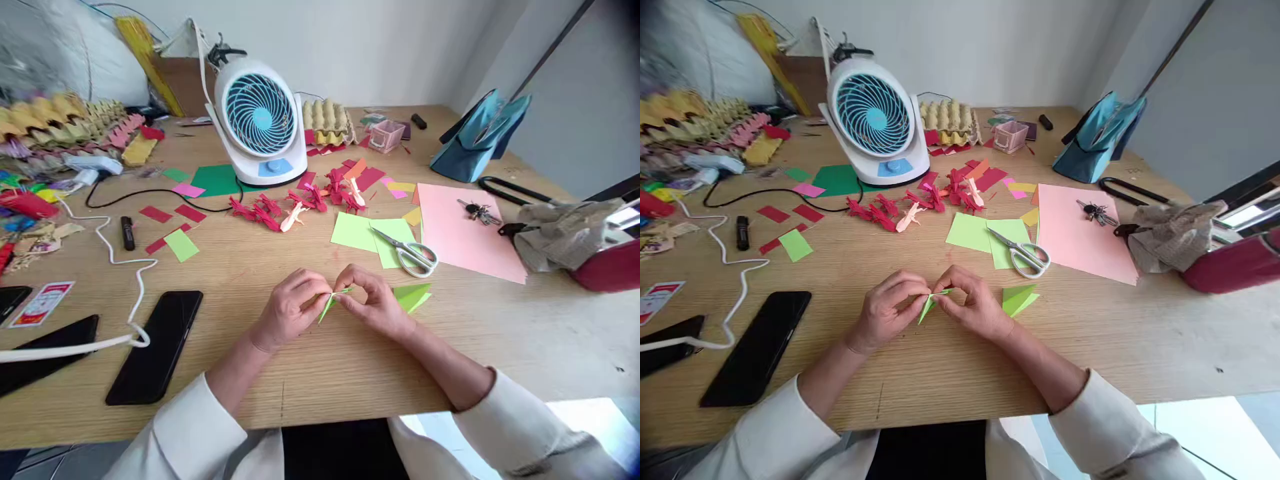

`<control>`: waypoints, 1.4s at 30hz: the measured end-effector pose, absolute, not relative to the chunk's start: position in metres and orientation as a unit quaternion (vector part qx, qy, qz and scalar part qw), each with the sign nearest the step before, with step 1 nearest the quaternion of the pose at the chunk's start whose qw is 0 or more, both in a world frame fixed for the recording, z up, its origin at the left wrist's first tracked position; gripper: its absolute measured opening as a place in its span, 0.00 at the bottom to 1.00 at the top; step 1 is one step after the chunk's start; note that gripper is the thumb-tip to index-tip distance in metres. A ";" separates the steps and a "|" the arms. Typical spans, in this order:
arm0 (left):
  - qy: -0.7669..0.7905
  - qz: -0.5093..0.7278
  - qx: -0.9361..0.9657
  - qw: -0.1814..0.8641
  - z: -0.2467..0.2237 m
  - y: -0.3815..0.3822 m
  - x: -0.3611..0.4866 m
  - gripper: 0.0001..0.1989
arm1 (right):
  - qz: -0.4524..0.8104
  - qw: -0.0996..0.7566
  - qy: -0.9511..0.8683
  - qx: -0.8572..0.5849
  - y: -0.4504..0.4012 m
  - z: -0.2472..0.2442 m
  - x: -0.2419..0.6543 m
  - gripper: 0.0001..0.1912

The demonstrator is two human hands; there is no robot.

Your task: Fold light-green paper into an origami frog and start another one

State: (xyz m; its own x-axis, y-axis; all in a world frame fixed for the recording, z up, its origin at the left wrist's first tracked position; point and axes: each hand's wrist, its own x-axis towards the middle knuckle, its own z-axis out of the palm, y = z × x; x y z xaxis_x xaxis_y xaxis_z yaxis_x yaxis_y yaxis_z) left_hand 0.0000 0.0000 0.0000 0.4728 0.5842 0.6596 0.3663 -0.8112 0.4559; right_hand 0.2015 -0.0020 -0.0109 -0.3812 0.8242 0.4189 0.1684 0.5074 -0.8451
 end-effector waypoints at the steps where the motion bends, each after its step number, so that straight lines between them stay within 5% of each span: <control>1: 0.279 0.429 0.851 0.116 0.000 0.000 0.000 0.08 | 0.371 0.444 -0.745 -0.332 -0.002 -0.011 0.202 0.02; 30: 0.386 0.458 0.714 0.363 -0.005 -0.002 0.007 0.06 | 0.383 0.477 -0.719 -0.330 0.004 -0.011 0.205 0.04; 42: 0.373 0.457 0.771 0.239 -0.007 -0.005 0.009 0.05 | 0.365 0.471 -0.737 -0.320 0.003 -0.011 0.204 0.05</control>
State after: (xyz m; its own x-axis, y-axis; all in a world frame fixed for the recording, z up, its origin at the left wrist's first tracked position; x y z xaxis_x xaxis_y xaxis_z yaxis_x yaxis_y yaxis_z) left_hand 0.0086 -0.0055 -0.0074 0.3034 0.7946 0.5258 0.3571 -0.6065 0.7104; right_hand 0.2039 0.0028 -0.0110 -0.3509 0.8150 0.4611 0.1276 0.5294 -0.8387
